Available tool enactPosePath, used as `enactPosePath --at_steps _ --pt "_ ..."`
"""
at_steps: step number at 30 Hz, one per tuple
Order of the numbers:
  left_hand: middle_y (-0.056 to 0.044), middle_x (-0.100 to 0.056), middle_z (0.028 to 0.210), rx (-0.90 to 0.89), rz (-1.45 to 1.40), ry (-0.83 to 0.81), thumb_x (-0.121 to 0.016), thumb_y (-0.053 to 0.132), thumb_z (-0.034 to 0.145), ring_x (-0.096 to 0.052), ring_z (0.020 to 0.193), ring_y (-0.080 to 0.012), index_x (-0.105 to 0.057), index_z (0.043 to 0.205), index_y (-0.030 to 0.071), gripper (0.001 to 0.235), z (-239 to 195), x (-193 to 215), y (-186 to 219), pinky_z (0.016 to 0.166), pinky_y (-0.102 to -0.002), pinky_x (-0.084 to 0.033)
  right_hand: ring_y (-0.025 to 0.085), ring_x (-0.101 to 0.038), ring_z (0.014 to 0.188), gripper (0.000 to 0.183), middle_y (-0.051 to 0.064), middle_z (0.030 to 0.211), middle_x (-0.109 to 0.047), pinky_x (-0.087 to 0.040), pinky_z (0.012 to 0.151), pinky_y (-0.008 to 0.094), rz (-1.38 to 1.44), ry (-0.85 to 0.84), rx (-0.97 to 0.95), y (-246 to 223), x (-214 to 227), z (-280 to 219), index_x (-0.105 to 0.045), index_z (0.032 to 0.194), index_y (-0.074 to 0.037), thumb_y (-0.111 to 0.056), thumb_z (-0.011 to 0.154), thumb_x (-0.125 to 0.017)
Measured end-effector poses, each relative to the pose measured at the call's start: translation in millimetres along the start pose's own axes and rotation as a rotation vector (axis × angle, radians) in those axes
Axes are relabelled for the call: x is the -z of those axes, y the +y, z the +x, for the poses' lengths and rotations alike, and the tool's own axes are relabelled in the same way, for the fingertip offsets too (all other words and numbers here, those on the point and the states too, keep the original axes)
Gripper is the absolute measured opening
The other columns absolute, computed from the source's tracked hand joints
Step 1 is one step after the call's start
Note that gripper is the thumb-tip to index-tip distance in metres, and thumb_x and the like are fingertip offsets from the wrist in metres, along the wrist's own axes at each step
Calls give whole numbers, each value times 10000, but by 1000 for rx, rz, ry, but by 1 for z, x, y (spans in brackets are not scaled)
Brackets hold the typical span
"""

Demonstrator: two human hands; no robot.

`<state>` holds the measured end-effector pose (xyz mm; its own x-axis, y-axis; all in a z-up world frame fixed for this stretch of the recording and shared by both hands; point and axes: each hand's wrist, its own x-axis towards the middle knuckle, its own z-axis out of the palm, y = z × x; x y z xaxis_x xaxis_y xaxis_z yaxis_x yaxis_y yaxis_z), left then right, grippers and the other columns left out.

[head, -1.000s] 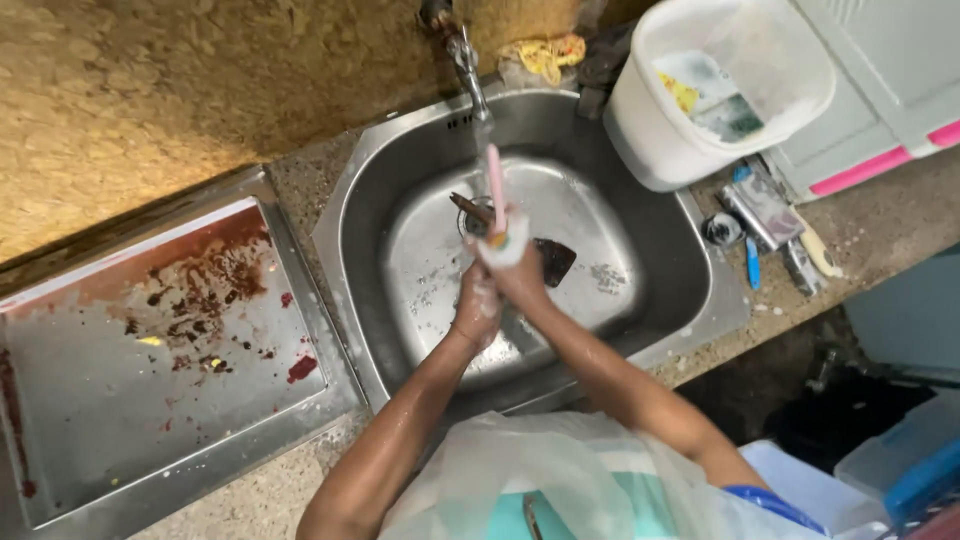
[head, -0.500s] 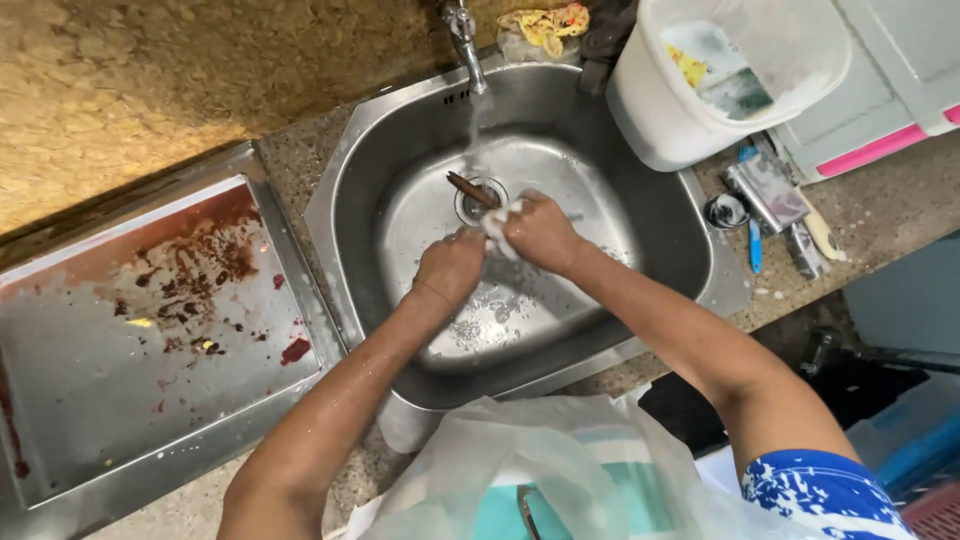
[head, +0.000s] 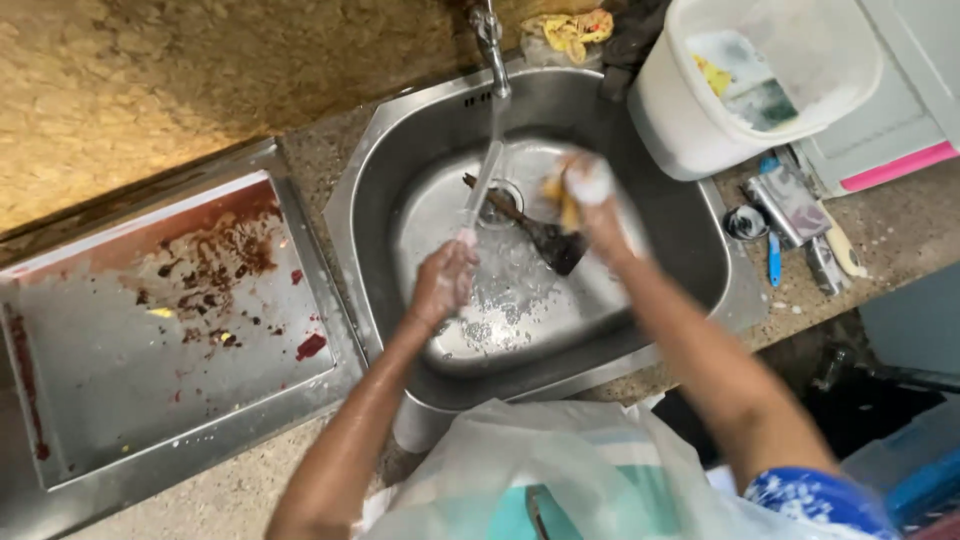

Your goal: The person washes a wooden spatula and a metal ladle in a stainless steel sink using a sponge and running water. They scrub the utensils thoroughly, rinse them, and then place them on a drying rack.

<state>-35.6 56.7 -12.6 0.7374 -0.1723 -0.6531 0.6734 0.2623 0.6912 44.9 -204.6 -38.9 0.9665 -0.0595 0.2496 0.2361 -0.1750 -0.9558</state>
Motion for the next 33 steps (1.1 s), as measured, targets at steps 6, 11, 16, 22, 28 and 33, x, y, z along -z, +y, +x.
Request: enactPosePath --at_steps 6,11,16,22,28,33 --pt "-200 -602 493 -273 369 44 -425 422 1070 -642 401 -271 -667 867 1 526 25 -28 -34 328 -380 -531 234 -726 1044 639 187 1204 -673 -587 1014 429 928 -65 -377 -19 -111 -70 -291 1486 -240 -551 1004 -572" --pt "-153 -671 888 -1036 1803 36 -535 60 910 -733 902 -378 -653 1099 -36 243 77 2 -143 751 -463 -620 398 -712 1045 425 310 1089 -721 -560 984 510 -229 25 -205 -52 -103 -71 -677 1127 59 -236 853 -812" --pt "-248 -735 976 -311 900 -74 -470 223 1003 -709 1040 -427 -510 1116 70 194 -12 -46 -50 845 -567 -549 271 -650 1122 515 189 1169 -729 -494 1024 431 -129 215 -568 -40 -104 -64 -748 1154 -53 -366 756 -837" --pt "-211 -745 867 -265 803 -44 -532 314 994 -753 867 -353 -624 1106 64 288 42 -33 -62 734 -484 -583 335 -690 1137 532 156 1231 -728 -563 947 462 -50 109 -691 -20 -106 -66 -693 1289 -78 -233 794 -808" --pt "-119 -645 551 -150 590 -132 -533 431 1036 -664 480 -231 -682 1124 28 437 1 -37 -65 447 -368 -525 301 -728 1054 425 171 1137 -753 -611 830 462 -19 299 -498 23 -99 -59 -749 1174 -83 -154 768 -856" --pt "-20 -545 550 -88 109 -136 -385 381 1053 -489 434 -43 -640 1107 10 453 14 -40 -34 404 -135 -430 435 -649 1179 569 262 1286 -681 -586 866 562 131 227 -636 -45 -105 -61 -625 1334 16 -241 847 -771"
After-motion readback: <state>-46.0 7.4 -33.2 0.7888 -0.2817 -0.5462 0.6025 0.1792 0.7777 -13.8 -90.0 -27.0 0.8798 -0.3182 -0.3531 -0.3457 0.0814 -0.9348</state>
